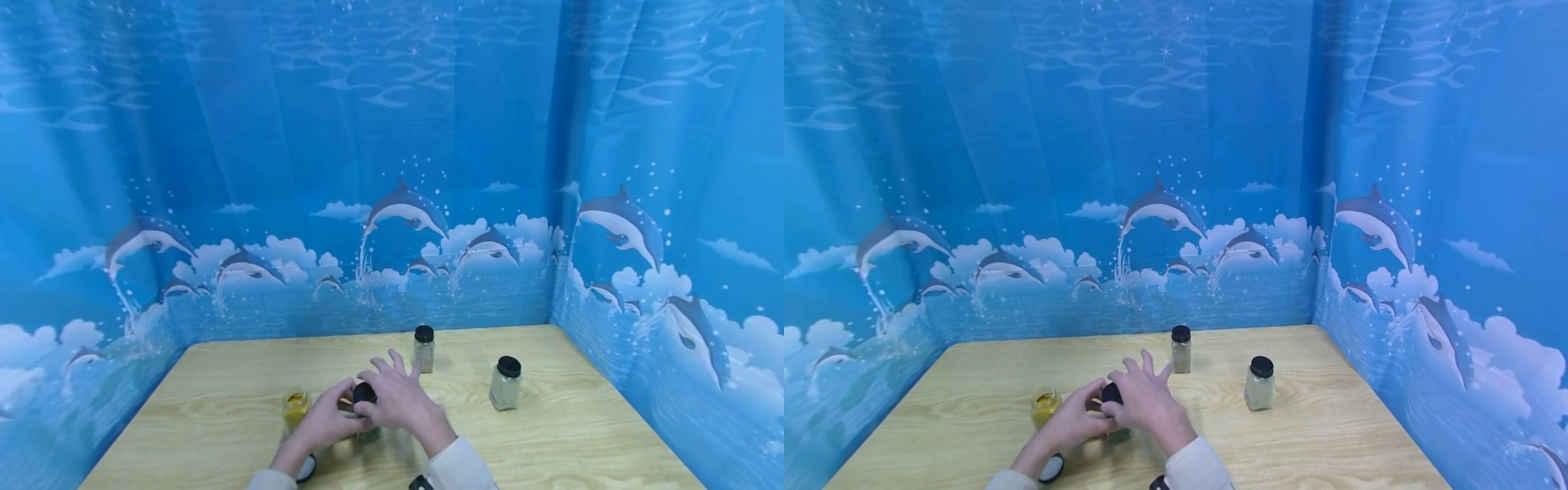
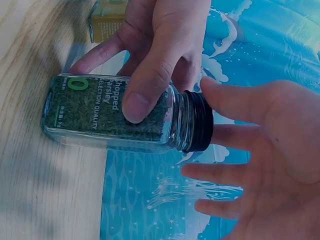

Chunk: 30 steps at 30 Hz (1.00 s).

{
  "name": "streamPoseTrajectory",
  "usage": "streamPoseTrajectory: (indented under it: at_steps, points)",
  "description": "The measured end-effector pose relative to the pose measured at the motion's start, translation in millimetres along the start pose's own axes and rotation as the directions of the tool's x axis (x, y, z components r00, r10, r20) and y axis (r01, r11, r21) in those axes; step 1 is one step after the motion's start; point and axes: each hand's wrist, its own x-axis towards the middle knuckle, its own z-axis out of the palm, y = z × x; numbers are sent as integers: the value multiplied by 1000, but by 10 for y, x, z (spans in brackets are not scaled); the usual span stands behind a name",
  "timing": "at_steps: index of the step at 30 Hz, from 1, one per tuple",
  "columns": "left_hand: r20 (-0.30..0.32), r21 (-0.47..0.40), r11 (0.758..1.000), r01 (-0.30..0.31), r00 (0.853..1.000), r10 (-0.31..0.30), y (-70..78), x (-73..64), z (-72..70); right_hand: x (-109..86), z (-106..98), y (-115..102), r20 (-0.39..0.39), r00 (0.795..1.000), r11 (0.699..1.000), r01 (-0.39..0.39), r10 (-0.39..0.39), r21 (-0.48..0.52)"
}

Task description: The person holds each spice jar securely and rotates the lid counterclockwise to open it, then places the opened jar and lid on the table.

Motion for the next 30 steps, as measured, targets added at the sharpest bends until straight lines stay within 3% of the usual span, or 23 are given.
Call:
streamPoseTrajectory:
  at_steps: [10,15,30]
  points:
    - [-5,-6,1000,0,1000,0,-11,5,8,27,28,4,-100,994,999,-52,50,-15]
    - [-3,-9,1000,16,1000,-16,-2,15,6,31,27,-3,-120,992,999,-42,38,-34]
    - [-5,-7,1000,14,1000,-14,6,-3,12,-1,8,-26,-24,1000,1000,-12,12,8]
